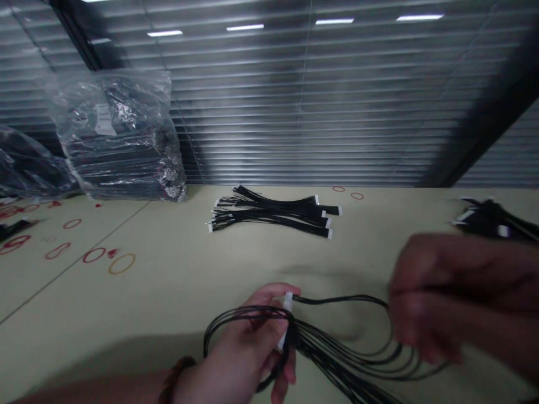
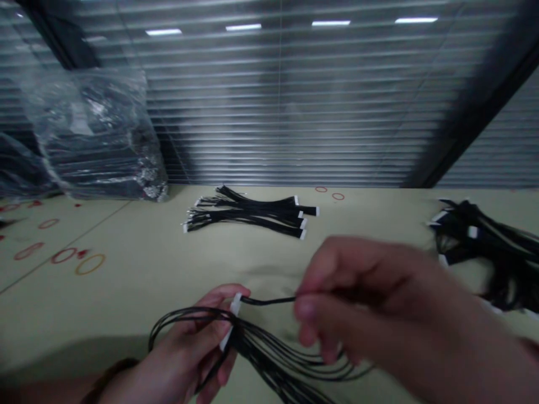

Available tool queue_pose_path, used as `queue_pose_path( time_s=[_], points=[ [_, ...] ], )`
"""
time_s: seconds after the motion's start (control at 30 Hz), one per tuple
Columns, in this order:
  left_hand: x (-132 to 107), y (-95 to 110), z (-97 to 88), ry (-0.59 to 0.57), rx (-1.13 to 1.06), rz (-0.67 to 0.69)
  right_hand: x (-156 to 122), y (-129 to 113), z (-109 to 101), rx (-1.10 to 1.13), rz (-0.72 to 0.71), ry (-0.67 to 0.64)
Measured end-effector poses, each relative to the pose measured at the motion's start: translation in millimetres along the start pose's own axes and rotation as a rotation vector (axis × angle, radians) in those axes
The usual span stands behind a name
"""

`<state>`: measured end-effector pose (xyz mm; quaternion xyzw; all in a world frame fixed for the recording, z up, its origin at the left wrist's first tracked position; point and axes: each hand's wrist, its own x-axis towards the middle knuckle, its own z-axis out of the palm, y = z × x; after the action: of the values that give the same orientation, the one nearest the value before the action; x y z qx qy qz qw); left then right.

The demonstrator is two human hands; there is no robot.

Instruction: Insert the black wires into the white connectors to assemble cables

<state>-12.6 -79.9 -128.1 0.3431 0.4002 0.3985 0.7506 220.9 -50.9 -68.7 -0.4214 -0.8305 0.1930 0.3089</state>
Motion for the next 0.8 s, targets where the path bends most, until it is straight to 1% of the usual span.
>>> queue_pose_path(
  time_s=[0.03, 0.07, 0.1, 0.13, 0.17, 0.23, 0.33, 0.47, 0.63, 0.73, 0.8],
  points=[
    [0, 0, 0.0, -0.002, 0.000, 0.011, 2, -9, 12, 0.042, -0.028, -0.079],
    [-1, 0, 0.0, -0.009, -0.003, 0.022, 3, -16, 23, -0.008, -0.037, -0.090],
    [-2, 0, 0.0, -0.020, -0.003, 0.031, 3, -21, 33, -0.085, -0.099, -0.036],
    [-3, 1, 0.0, -0.034, -0.002, 0.034, 3, -23, 41, -0.144, -0.132, -0.002],
    [-4, 1, 0.2, -0.046, 0.008, 0.029, 1, -24, 47, -0.202, -0.156, 0.041],
    [-4, 2, 1.1, -0.075, 0.036, 0.005, -3, -20, 54, -0.250, -0.188, 0.081],
    [-2, 2, 3.2, -0.088, 0.059, -0.005, -8, -14, 58, -0.285, -0.251, 0.080],
    [-3, 1, 5.3, -0.102, 0.037, 0.032, -8, -13, 59, -0.336, -0.336, 0.061],
    [-6, 1, 4.2, -0.104, 0.003, 0.058, -1, -18, 58, -0.437, -0.361, 0.057],
    [-4, 0, 3.1, -0.119, -0.008, 0.056, -2, -19, 57, -0.424, -0.353, 0.062],
    [-1, -2, 3.1, -0.128, -0.019, 0.071, -5, -18, 58, -0.414, -0.336, 0.042]
  ],
)
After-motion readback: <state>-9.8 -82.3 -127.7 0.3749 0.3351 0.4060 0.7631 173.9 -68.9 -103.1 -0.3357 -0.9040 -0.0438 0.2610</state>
